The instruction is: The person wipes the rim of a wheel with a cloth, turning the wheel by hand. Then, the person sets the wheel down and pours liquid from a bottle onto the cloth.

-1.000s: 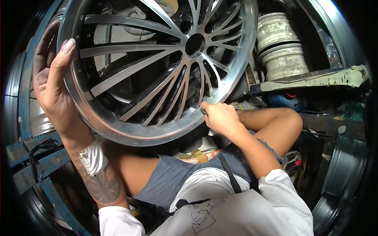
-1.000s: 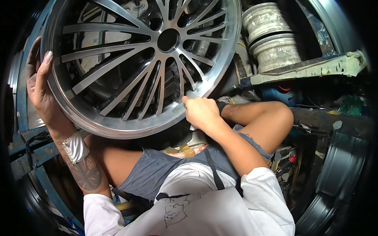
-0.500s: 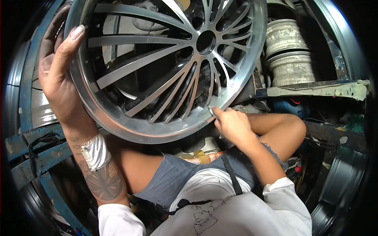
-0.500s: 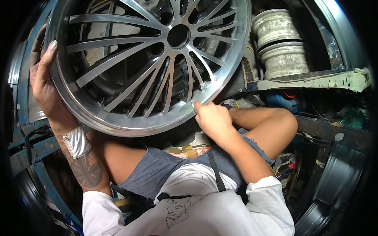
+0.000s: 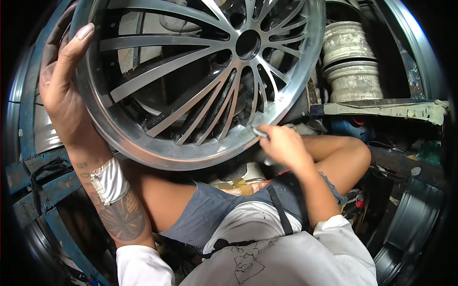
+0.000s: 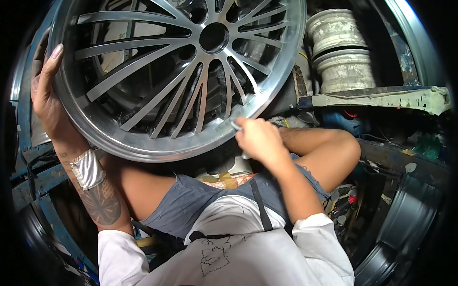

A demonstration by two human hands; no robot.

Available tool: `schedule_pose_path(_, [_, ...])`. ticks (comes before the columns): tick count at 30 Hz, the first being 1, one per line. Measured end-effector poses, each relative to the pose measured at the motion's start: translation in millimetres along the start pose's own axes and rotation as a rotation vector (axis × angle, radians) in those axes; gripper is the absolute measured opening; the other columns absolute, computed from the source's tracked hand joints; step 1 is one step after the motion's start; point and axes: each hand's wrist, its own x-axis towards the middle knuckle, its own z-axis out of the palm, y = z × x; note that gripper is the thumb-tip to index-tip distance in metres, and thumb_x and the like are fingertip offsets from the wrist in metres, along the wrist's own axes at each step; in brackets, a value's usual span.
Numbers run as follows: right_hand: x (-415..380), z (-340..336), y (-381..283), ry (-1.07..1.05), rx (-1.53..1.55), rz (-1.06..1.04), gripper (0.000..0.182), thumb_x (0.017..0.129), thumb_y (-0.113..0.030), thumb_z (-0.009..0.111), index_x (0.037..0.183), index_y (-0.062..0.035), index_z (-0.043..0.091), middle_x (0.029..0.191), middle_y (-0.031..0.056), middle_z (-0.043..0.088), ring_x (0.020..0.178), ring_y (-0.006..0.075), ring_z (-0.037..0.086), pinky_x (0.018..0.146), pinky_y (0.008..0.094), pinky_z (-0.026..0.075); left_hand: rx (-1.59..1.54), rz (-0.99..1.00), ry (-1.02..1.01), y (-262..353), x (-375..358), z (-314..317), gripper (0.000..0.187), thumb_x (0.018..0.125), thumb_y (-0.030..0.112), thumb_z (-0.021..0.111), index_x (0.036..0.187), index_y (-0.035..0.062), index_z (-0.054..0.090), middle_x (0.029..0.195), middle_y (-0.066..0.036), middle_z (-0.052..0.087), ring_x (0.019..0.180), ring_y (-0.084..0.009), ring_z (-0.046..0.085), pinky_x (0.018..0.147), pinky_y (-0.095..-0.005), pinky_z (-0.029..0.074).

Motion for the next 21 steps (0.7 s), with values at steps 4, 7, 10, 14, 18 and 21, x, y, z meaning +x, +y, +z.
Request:
schedule_pose_path(4, [1.3, -5.9, -14.6, -0.044, -0.156, 0.063, 0.029, 0.088, -0.021, 0.063, 0.113, -0.0113, 0.074, 0.092, 0.0262, 0.074, 0.085, 0.0451, 0.073, 0.081, 0.0548, 0.058, 0.001, 0.038, 0.008, 2.1, -1.5, 1.7, 0.034, 0.1, 0.01, 0.063, 0.129, -0.0069, 0.063, 0.12, -0.015, 0.071, 0.107, -0.02, 0.072, 0.098, -0.0295, 0.057])
schedule_pose_path(7, [-5.5, -4.2, -15.7, -0.078, -0.008, -0.004, 0.034, 0.088, -0.021, 0.061, 0.118, -0.0129, 0.074, 0.097, 0.0274, 0.073, 0.092, 0.0452, 0.072, 0.089, 0.0541, 0.057, -0.042, 0.032, -0.02, 0.2, -3.0, 0.7, 0.035, 0.099, 0.01, 0.064, 0.129, -0.0073, 0.063, 0.121, -0.016, 0.071, 0.107, -0.0197, 0.072, 0.098, -0.0292, 0.057])
schedule_pose_path(10, [12.7, -16.8, 9.1, -0.037, 0.041, 0.084, 0.035, 0.088, -0.024, 0.062, 0.118, -0.013, 0.074, 0.101, 0.0251, 0.074, 0.095, 0.0441, 0.072, 0.091, 0.0529, 0.057, -0.015, 0.019, -0.034, 2.4, -4.7, -0.8, 0.032, 0.1, 0.008, 0.063, 0.128, -0.0076, 0.064, 0.122, -0.017, 0.07, 0.107, -0.02, 0.072, 0.098, -0.0295, 0.057])
schedule_pose_path(14, [-11.4, -7.6, -33.2, -0.14, -0.022, 0.019, 0.036, 0.087, -0.027, 0.064, 0.119, -0.0128, 0.073, 0.099, 0.0235, 0.075, 0.097, 0.042, 0.072, 0.093, 0.0522, 0.056, 0.039, 0.119, -0.062, 0.0, -3.3, 1.2, 0.031, 0.1, 0.006, 0.062, 0.127, -0.008, 0.065, 0.124, -0.018, 0.069, 0.107, -0.0206, 0.072, 0.1, -0.0303, 0.056])
schedule_pose_path(18, [12.5, -11.0, 12.9, -0.136, 0.059, 0.117, 0.038, 0.088, -0.028, 0.065, 0.124, -0.016, 0.072, 0.108, 0.0223, 0.074, 0.101, 0.0407, 0.072, 0.095, 0.0502, 0.056, 0.138, 0.135, -0.11, 0.5, -0.6, -7.5, 0.032, 0.1, 0.007, 0.059, 0.13, -0.0064, 0.063, 0.126, -0.018, 0.069, 0.111, -0.0214, 0.071, 0.103, -0.0314, 0.056])
schedule_pose_path(21, [-10.1, 1.3, -21.3, -0.168, 0.022, 0.011, 0.037, 0.09, -0.028, 0.065, 0.125, -0.0195, 0.072, 0.107, 0.0216, 0.075, 0.101, 0.0392, 0.072, 0.093, 0.0505, 0.057, -0.056, -0.03, -0.05, 8.8, -3.8, 7.5, 0.043, 0.1, 0.01, 0.055, 0.14, -0.0069, 0.054, 0.127, -0.019, 0.069, 0.113, -0.0218, 0.071, 0.102, -0.032, 0.058])
